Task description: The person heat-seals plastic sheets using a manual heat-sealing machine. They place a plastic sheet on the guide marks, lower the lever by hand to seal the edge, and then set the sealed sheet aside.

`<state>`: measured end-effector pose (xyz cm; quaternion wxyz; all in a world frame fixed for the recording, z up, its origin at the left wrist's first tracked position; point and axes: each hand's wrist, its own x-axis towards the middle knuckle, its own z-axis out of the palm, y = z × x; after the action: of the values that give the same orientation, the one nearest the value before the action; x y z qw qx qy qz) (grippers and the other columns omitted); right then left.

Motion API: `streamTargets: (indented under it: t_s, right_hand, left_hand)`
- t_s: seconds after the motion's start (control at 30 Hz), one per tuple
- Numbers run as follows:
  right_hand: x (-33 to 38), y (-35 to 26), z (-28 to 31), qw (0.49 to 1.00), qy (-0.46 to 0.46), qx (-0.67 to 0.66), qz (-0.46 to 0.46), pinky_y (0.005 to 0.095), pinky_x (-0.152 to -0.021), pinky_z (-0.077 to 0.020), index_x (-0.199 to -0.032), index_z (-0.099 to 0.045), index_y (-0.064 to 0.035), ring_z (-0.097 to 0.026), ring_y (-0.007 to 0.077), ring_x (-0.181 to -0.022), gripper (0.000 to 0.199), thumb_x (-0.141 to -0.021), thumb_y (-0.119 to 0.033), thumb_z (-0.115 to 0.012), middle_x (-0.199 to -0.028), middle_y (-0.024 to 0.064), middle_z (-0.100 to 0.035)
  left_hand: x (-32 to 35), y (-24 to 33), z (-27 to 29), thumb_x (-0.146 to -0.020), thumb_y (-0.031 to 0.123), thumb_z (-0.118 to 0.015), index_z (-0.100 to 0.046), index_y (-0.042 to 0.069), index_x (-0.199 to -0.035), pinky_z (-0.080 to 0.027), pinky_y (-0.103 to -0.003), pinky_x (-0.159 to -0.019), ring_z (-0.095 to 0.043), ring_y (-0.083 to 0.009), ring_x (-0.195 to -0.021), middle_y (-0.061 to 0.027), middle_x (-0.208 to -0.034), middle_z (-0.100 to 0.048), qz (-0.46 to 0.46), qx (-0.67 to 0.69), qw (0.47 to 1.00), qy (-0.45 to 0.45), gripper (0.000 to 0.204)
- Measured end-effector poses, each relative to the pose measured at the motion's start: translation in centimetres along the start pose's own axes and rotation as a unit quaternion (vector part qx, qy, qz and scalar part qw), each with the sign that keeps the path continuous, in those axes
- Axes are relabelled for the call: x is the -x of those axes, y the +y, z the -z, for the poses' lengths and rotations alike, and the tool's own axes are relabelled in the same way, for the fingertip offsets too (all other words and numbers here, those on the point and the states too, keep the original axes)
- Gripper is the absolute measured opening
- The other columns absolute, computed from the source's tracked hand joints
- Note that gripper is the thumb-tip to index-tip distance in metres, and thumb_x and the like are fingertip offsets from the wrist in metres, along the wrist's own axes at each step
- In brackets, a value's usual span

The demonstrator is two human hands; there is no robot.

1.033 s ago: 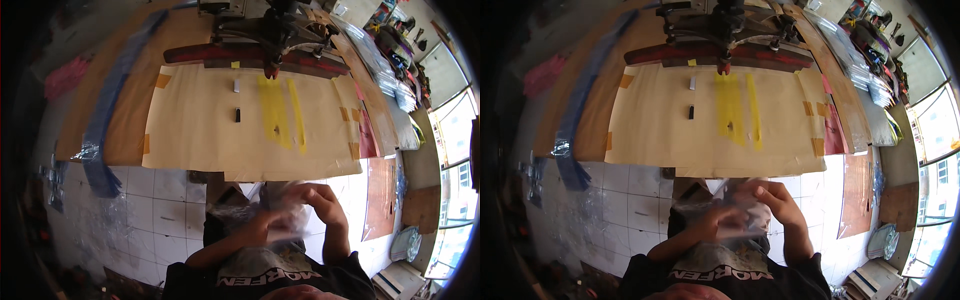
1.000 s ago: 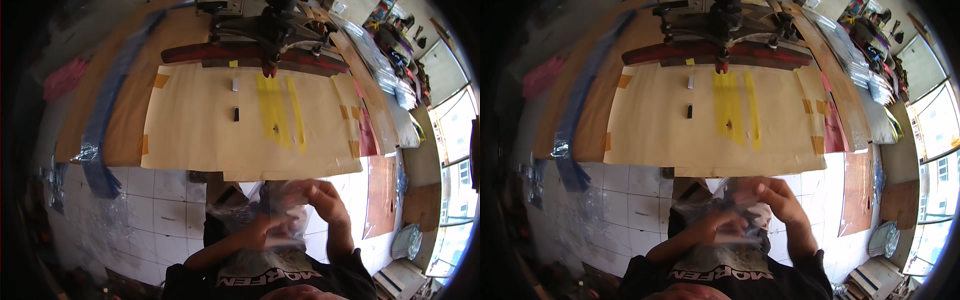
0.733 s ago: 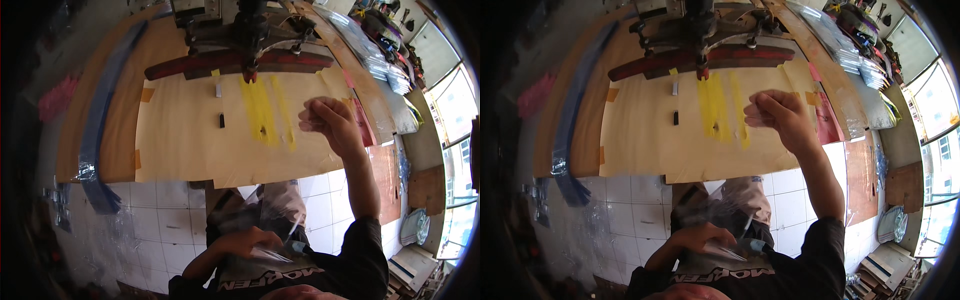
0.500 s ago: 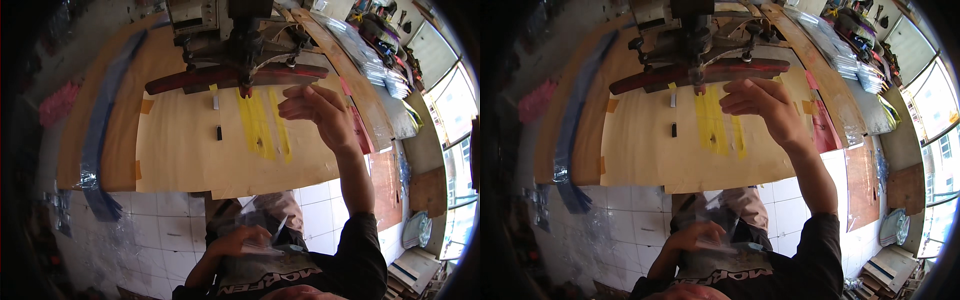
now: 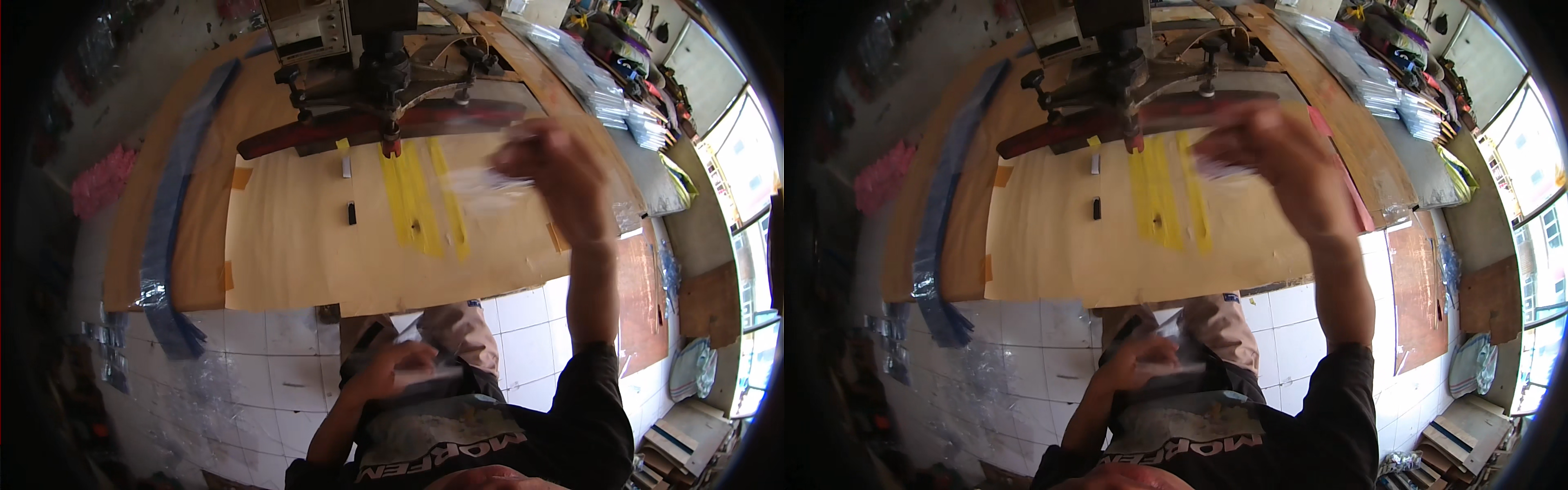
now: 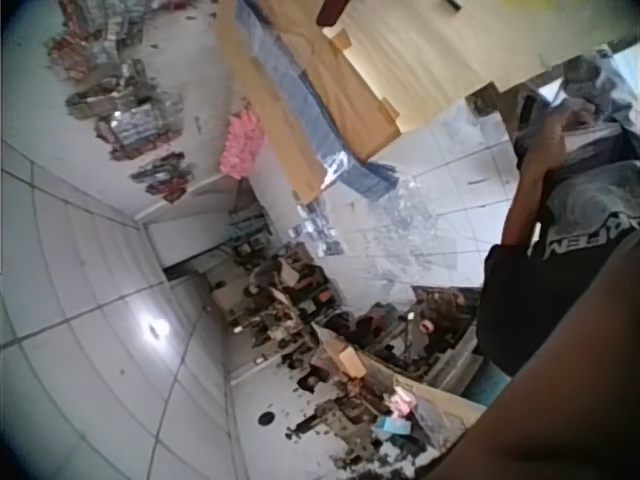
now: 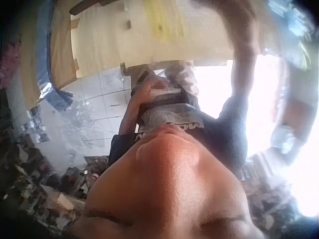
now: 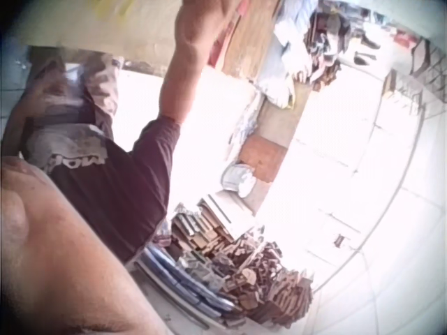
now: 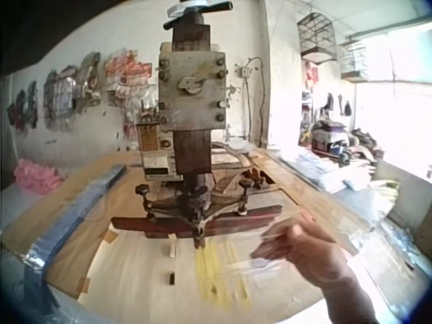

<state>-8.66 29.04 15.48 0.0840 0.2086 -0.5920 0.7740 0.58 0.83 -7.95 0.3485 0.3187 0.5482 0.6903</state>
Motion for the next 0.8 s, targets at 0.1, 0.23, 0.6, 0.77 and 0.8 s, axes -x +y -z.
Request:
streamTargets:
  t_s: [0.1,0.23,0.6,0.77,0.8]
  right_hand:
    - [3.7,-6.0,6.1,0.981,0.006,-0.134,0.138,0.0347,-0.078,-0.0421,-0.099,-0.055,-0.0032,-0.059,0.0186,-0.072,0.013,-0.093,-0.012,-0.047,-0.082,0.0074,-0.061]
    - [8.6,-12.7,10.6,0.943,-0.130,-0.200,0.232,0.0288,-0.071,-0.0371,-0.075,-0.058,-0.0190,-0.051,0.0055,-0.056,0.012,-0.086,-0.013,-0.059,-0.059,-0.0124,-0.054]
    - [10.1,-10.8,10.7,0.978,-0.182,0.098,0.038,0.0518,-0.109,-0.0285,-0.143,-0.030,0.0073,-0.039,0.0377,-0.132,0.104,-0.084,-0.078,-0.030,-0.143,0.0257,-0.038]
    - [6.4,-8.2,6.3,0.987,-0.087,0.072,0.113,0.0460,-0.109,-0.0315,-0.144,-0.025,0.0065,-0.041,0.0302,-0.132,0.087,-0.091,-0.057,-0.051,-0.142,0.0231,-0.039]
    - [5.3,-8.9,5.2,0.987,-0.056,0.119,0.087,0.0426,-0.106,-0.0364,-0.143,-0.027,0.0052,-0.046,0.0287,-0.128,0.079,-0.092,-0.048,-0.054,-0.138,0.0212,-0.044]
  left_hand:
    - [-3.9,4.6,-1.4,-0.077,-0.003,-0.071,-0.051,0.005,-0.123,-0.053,-0.032,-0.080,-0.067,-0.0197,-0.089,-0.0108,-0.107,-0.066,-0.134,-0.230,0.962,0.062,0.051]
    - [-8.1,12.5,-3.1,-0.075,-0.001,-0.070,-0.053,0.007,-0.122,-0.055,-0.032,-0.072,-0.065,-0.0211,-0.080,-0.0083,-0.095,-0.061,-0.311,-0.449,0.836,0.059,0.051]
    - [-19.0,29.6,-4.2,-0.078,0.014,-0.068,-0.062,0.011,-0.072,-0.044,-0.021,-0.035,-0.060,-0.0100,-0.052,0.0015,-0.072,-0.059,-0.663,-0.654,0.360,0.060,0.009]
    - [-20.5,34.0,-5.0,-0.080,0.009,-0.065,-0.064,0.003,-0.090,-0.049,-0.022,-0.044,-0.059,-0.0168,-0.053,-0.0029,-0.082,-0.059,-0.558,-0.752,0.349,-0.035,0.012]
    - [-20.3,34.0,-4.9,-0.080,0.009,-0.065,-0.064,0.003,-0.090,-0.049,-0.022,-0.044,-0.059,-0.0168,-0.053,-0.0029,-0.082,-0.059,-0.552,-0.757,0.348,-0.038,0.012]
